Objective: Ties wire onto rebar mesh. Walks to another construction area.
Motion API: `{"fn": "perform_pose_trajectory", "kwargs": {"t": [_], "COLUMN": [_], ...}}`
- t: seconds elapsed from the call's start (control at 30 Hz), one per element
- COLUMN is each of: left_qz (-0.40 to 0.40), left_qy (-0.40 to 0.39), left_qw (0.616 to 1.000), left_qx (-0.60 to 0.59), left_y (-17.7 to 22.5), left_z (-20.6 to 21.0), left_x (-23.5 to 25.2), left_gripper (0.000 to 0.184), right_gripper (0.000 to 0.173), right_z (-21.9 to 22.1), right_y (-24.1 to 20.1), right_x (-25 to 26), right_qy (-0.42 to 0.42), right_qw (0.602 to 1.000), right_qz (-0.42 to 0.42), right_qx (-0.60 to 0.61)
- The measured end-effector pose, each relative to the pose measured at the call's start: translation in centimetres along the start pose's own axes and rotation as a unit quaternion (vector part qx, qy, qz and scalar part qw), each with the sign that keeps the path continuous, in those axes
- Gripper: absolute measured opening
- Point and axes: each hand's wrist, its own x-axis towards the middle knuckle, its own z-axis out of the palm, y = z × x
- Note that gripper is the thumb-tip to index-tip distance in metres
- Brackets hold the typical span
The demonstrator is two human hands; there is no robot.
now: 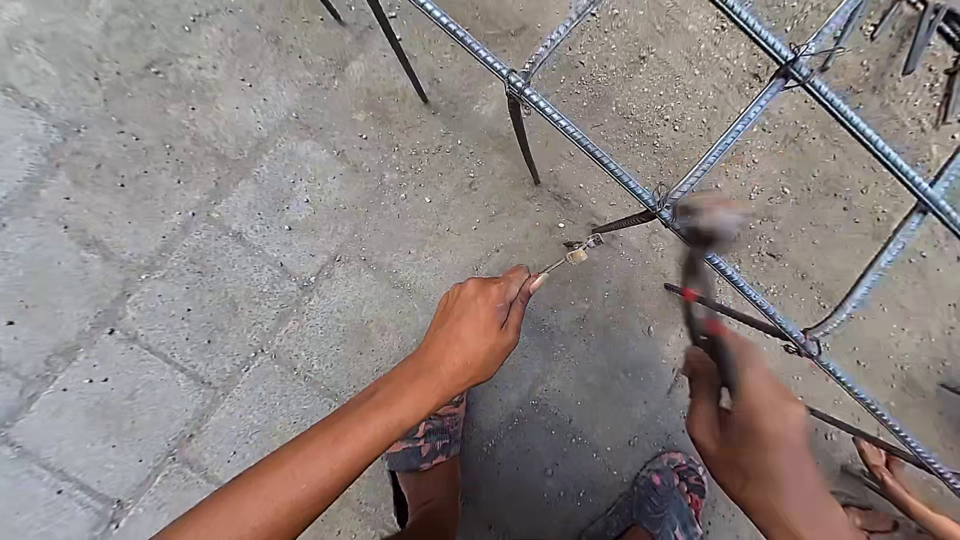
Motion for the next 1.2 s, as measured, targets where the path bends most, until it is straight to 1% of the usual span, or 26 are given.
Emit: {"fn": "perform_pose_trajectory", "kwargs": {"t": [0.03, 0.07, 0.1, 0.17, 0.23, 0.27, 0.3, 0.37, 0.4, 0.43, 0.47, 0.57, 0.63, 0.67, 0.7, 0.73, 0.77, 0.8, 0.9, 0.93, 0.97, 1.0, 1.03, 1.1, 1.13, 1.2], "left_qz": [0.004, 0.012, 0.019, 0.022, 0.016, 0.018, 0.015, 0.001, -0.003, -0.002, -0.002, 0.010, 0.018, 0.015, 0.010, 0.008, 0.007, 0.008, 0.006, 0.008, 0.011, 0.011, 0.008, 0.004, 0.007, 0.010], "left_qy": [-0.007, -0.015, -0.020, -0.015, -0.013, -0.004, -0.002, -0.009, -0.011, -0.011, -0.008, -0.003, 0.007, 0.003, -0.003, -0.005, -0.006, -0.004, -0.012, -0.009, -0.005, -0.006, -0.010, -0.015, -0.014, -0.010], "left_qw": [1.000, 1.000, 1.000, 1.000, 1.000, 1.000, 1.000, 1.000, 1.000, 1.000, 1.000, 1.000, 1.000, 1.000, 1.000, 1.000, 1.000, 1.000, 1.000, 1.000, 1.000, 1.000, 1.000, 1.000, 1.000, 1.000], "left_qx": [0.003, 0.006, 0.004, 0.001, -0.002, 0.003, 0.005, 0.007, 0.007, 0.009, 0.008, 0.008, 0.015, 0.014, 0.014, 0.014, 0.015, 0.018, 0.009, 0.010, 0.013, 0.014, 0.016, 0.022, 0.025, 0.027], "left_y": [0.2, 0.5, 0.7, 0.5, 0.2, 0.0, 0.0, 0.1, 0.2, 0.3, 0.2, -0.2, -0.3, -0.2, 0.0, 0.2, 0.3, 0.3, 0.0, 0.0, 0.0, 0.0, 0.1, 0.4, 0.5, 0.3], "left_z": [0.0, 0.1, 0.1, 0.3, 0.6, 0.4, 0.3, 0.1, 0.0, -0.1, -0.2, 0.4, 0.4, 0.4, 0.5, 0.4, 0.3, 0.1, 0.6, 0.5, 0.4, 0.3, 0.2, 0.1, -0.1, -0.3], "left_x": [-0.1, -0.2, -0.2, -0.2, -0.5, -0.2, -0.1, -0.1, -0.1, 0.0, 0.4, -0.2, 0.1, 0.0, -0.2, -0.2, -0.1, 0.2, -0.2, 0.0, 0.4, 0.4, 0.4, 0.4, 0.7, 1.0], "left_gripper": [0.038, 0.039, 0.039, 0.038, 0.036, 0.036, 0.036, 0.035, 0.035, 0.035, 0.035, 0.037, 0.037, 0.037, 0.036, 0.035, 0.034, 0.034, 0.037, 0.037, 0.037, 0.037, 0.037, 0.036, 0.035, 0.036], "right_gripper": [0.030, 0.032, 0.032, 0.030, 0.028, 0.025, 0.025, 0.029, 0.032, 0.033, 0.031, 0.028, 0.026, 0.027, 0.030, 0.032, 0.032, 0.032, 0.028, 0.026, 0.025, 0.025, 0.027, 0.033, 0.033, 0.030], "right_z": [0.6, 0.5, -0.1, -2.3, -3.4, -2.9, -2.0, 0.2, 0.6, 0.2, -0.6, -2.8, -1.7, -0.8, -0.1, 0.2, -0.1, -0.8, -3.2, -3.1, -2.5, -1.5, -0.7, -0.1, -0.7, -2.6], "right_y": [0.6, 0.6, 0.0, -1.7, -2.7, -2.4, -1.5, 0.6, 1.0, 0.6, -0.1, -1.8, -1.0, -0.1, 0.6, 1.0, 0.9, 0.6, -1.6, -1.8, -1.5, -0.8, 0.1, 0.8, 0.4, -1.0], "right_x": [-0.1, -0.1, 0.1, 0.3, -0.1, -0.1, -0.5, -1.1, -1.2, -1.1, -0.7, -0.9, -0.5, -0.7, -0.9, -0.9, -0.7, -0.3, -0.7, -0.5, -0.4, -0.6, -0.8, -0.9, -0.6, 0.0], "right_qy": [-0.048, -0.081, -0.087, -0.051, 0.010, 0.033, 0.036, -0.017, -0.057, -0.077, -0.077, -0.004, 0.031, 0.011, -0.028, -0.072, -0.092, -0.085, -0.001, 0.023, 0.036, 0.026, -0.012, -0.094, -0.098, -0.056], "right_qw": [0.998, 0.994, 0.994, 0.998, 0.995, 0.993, 0.995, 1.000, 0.997, 0.994, 0.995, 0.997, 0.998, 1.000, 0.999, 0.994, 0.991, 0.992, 0.998, 0.996, 0.996, 0.998, 1.000, 0.991, 0.990, 0.998], "right_qz": [0.016, 0.030, 0.035, 0.033, 0.026, 0.013, 0.004, 0.005, 0.026, 0.043, 0.050, 0.029, 0.001, 0.001, 0.014, 0.041, 0.057, 0.055, 0.023, 0.010, -0.003, -0.010, -0.006, 0.040, 0.049, 0.038], "right_qx": [-0.048, -0.068, -0.061, 0.019, 0.100, 0.112, 0.090, -0.017, -0.053, -0.065, -0.049, 0.064, 0.059, 0.015, -0.037, -0.069, -0.081, -0.070, 0.060, 0.086, 0.084, 0.047, -0.013, -0.083, -0.084, -0.010]}}
